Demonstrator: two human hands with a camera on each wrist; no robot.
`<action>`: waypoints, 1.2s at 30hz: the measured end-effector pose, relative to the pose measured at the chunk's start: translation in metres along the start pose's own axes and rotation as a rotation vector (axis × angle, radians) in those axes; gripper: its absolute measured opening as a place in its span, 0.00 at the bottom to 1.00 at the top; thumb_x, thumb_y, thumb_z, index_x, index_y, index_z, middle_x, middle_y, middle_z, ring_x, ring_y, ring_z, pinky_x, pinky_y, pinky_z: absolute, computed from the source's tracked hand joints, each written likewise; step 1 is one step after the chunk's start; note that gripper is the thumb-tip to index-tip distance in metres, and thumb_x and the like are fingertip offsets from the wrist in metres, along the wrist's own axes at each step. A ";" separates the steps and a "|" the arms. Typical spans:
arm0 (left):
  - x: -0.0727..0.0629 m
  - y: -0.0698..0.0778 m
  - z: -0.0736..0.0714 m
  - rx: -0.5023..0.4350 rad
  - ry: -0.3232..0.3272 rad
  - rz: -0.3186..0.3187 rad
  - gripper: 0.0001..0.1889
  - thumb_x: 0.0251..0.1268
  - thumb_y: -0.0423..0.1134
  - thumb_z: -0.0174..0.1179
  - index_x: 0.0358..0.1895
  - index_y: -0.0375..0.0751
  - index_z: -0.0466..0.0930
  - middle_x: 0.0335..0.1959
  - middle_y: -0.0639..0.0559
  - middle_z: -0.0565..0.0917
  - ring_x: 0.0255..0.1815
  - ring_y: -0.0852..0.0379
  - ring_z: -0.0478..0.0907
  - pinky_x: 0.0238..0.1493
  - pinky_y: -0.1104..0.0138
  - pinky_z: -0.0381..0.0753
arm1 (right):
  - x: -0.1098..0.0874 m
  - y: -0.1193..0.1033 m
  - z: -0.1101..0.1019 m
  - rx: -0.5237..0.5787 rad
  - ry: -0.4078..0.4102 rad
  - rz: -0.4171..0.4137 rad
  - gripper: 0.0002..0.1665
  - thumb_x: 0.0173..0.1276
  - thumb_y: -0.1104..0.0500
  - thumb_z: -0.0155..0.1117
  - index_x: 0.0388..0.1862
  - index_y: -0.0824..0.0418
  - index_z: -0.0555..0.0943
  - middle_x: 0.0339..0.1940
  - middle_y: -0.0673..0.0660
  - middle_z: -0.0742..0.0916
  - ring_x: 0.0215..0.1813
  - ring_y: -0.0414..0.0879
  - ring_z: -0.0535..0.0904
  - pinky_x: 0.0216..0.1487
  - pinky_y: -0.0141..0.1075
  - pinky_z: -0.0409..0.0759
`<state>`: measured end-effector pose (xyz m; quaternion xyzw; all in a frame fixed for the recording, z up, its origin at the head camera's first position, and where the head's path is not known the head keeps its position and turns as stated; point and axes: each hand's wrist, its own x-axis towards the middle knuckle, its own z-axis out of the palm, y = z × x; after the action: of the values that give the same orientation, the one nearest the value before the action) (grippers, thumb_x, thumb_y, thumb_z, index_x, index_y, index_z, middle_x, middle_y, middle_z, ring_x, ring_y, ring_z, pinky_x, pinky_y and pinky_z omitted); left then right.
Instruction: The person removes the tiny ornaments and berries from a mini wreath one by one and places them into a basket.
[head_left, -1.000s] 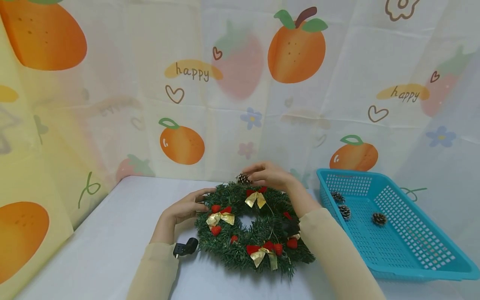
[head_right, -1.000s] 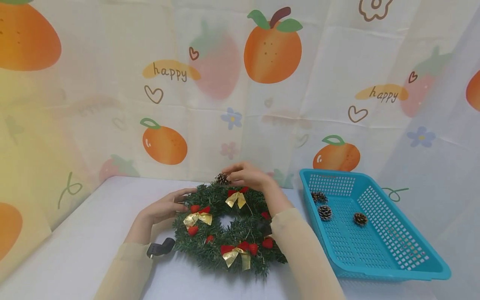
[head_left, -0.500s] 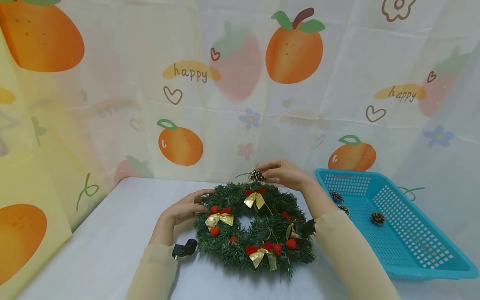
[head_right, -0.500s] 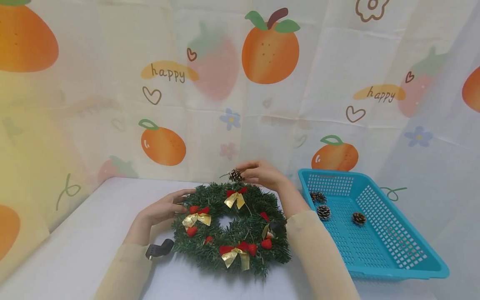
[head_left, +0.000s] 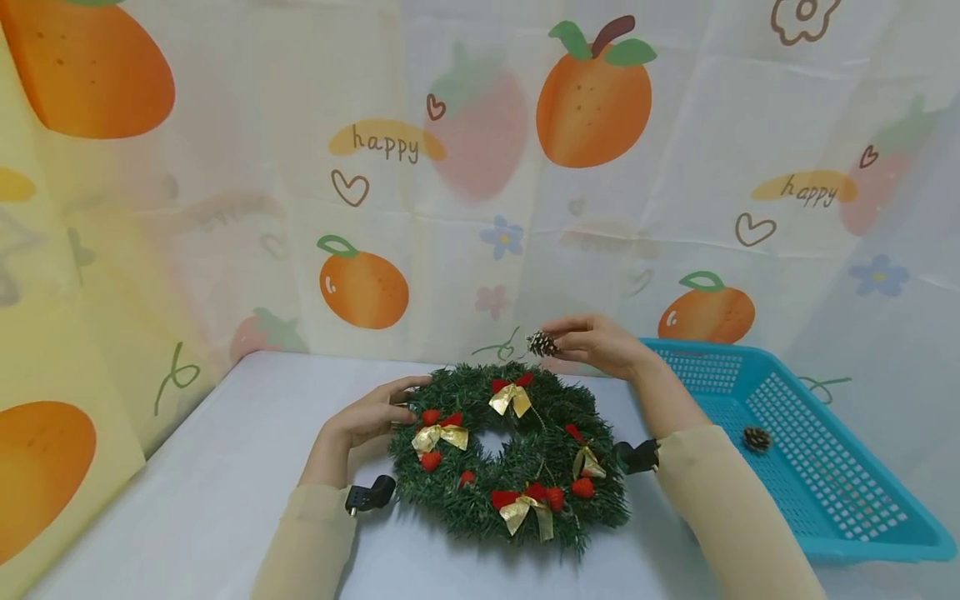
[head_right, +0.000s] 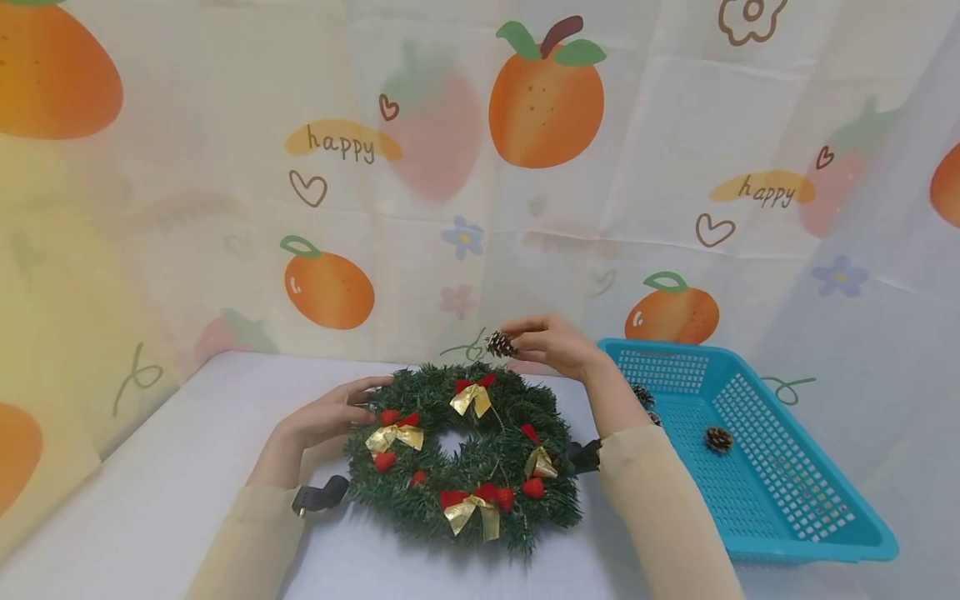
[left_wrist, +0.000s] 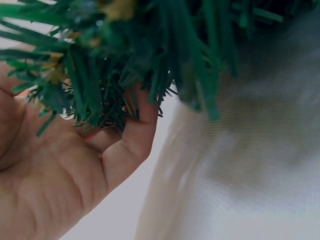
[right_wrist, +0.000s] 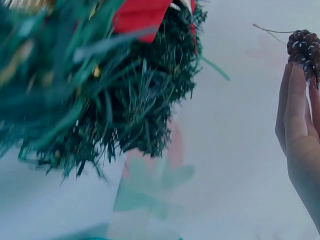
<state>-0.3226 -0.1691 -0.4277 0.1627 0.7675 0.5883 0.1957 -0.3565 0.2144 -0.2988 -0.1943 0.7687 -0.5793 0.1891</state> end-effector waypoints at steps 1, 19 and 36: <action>0.001 0.000 0.000 0.005 -0.003 0.000 0.38 0.65 0.31 0.56 0.78 0.53 0.55 0.82 0.38 0.45 0.76 0.35 0.57 0.54 0.60 0.74 | -0.002 0.001 -0.002 0.001 0.005 -0.001 0.29 0.75 0.67 0.50 0.74 0.71 0.63 0.77 0.67 0.65 0.57 0.35 0.76 0.65 0.35 0.75; 0.003 0.001 0.001 0.015 -0.005 0.003 0.38 0.66 0.31 0.56 0.78 0.52 0.55 0.81 0.36 0.46 0.65 0.44 0.68 0.49 0.62 0.74 | -0.040 0.017 -0.048 0.067 0.112 -0.018 0.23 0.74 0.64 0.55 0.67 0.61 0.74 0.67 0.50 0.75 0.58 0.29 0.77 0.62 0.28 0.77; 0.002 0.000 0.001 -0.014 -0.010 0.017 0.38 0.64 0.29 0.56 0.78 0.50 0.56 0.82 0.36 0.44 0.79 0.32 0.49 0.49 0.63 0.75 | -0.078 0.025 -0.082 0.134 0.191 0.005 0.21 0.75 0.62 0.55 0.66 0.57 0.75 0.78 0.53 0.63 0.57 0.24 0.76 0.60 0.26 0.77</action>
<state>-0.3242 -0.1676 -0.4279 0.1710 0.7609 0.5947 0.1956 -0.3340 0.3280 -0.2963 -0.1233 0.7433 -0.6448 0.1288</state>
